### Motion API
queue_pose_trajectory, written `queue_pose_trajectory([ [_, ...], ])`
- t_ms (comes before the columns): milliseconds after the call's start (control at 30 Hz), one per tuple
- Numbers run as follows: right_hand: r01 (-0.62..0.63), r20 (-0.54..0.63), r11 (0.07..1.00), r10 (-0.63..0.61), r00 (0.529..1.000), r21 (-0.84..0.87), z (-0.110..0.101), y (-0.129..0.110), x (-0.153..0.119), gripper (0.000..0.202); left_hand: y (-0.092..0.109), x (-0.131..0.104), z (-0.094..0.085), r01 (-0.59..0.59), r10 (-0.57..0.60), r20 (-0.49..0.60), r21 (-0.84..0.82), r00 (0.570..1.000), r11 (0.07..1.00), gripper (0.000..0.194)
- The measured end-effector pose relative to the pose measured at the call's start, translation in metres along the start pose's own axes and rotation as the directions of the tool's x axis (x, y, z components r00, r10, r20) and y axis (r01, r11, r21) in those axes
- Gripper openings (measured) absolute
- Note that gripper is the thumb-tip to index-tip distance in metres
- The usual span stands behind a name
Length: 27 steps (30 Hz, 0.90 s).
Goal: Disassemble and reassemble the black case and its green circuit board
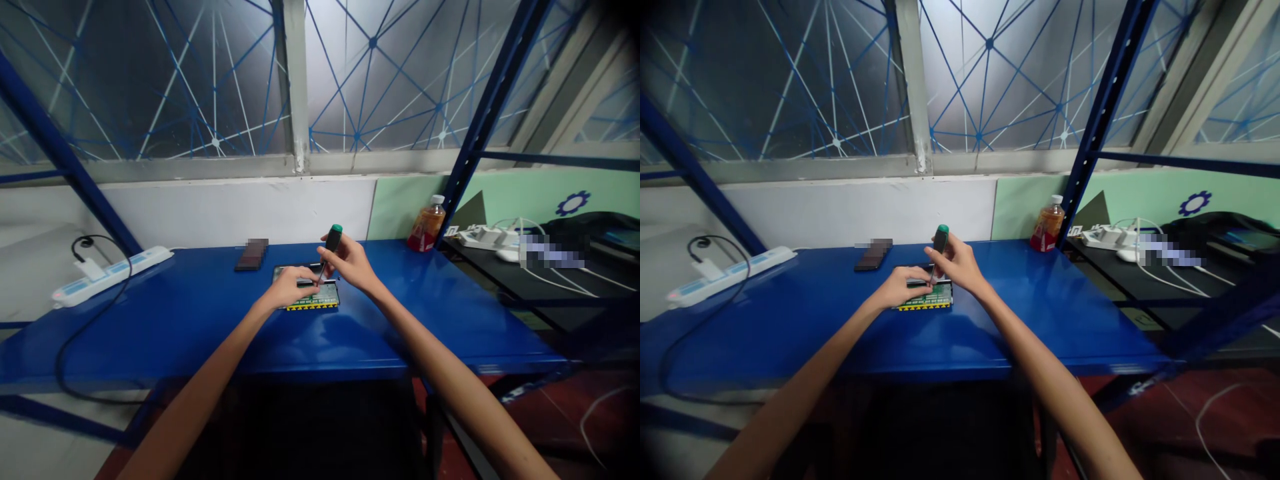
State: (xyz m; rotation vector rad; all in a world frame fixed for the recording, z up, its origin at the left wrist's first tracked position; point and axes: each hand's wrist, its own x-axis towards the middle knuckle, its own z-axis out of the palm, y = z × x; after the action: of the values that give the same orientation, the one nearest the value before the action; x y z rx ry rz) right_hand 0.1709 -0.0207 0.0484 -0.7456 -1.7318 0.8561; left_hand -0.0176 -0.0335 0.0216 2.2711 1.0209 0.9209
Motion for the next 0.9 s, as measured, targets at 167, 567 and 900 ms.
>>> queue_pose_trajectory([
  [167, 0.044, -0.069, 0.998, -0.041, 0.997, 0.052, -0.015, -0.004, 0.005, 0.044, 0.003, 0.005, 0.003, 0.011, -0.008, -0.056, 0.052, 0.998, 0.999, 0.012],
  [567, 0.051, -0.365, 0.855, -0.273, 0.890, -0.516, -0.059, 0.003, 0.008, 0.031, 0.014, 0.066, 0.056, -0.059, 0.022, 0.124, 0.297, 0.992, 0.953, 0.022],
  [900, 0.065, -0.291, 0.845, -0.254, 0.922, -0.530, -0.050, 0.004, 0.007, 0.031, -0.004, 0.047, 0.020, -0.070, 0.077, -0.013, 0.270, 0.997, 0.960, 0.021],
])
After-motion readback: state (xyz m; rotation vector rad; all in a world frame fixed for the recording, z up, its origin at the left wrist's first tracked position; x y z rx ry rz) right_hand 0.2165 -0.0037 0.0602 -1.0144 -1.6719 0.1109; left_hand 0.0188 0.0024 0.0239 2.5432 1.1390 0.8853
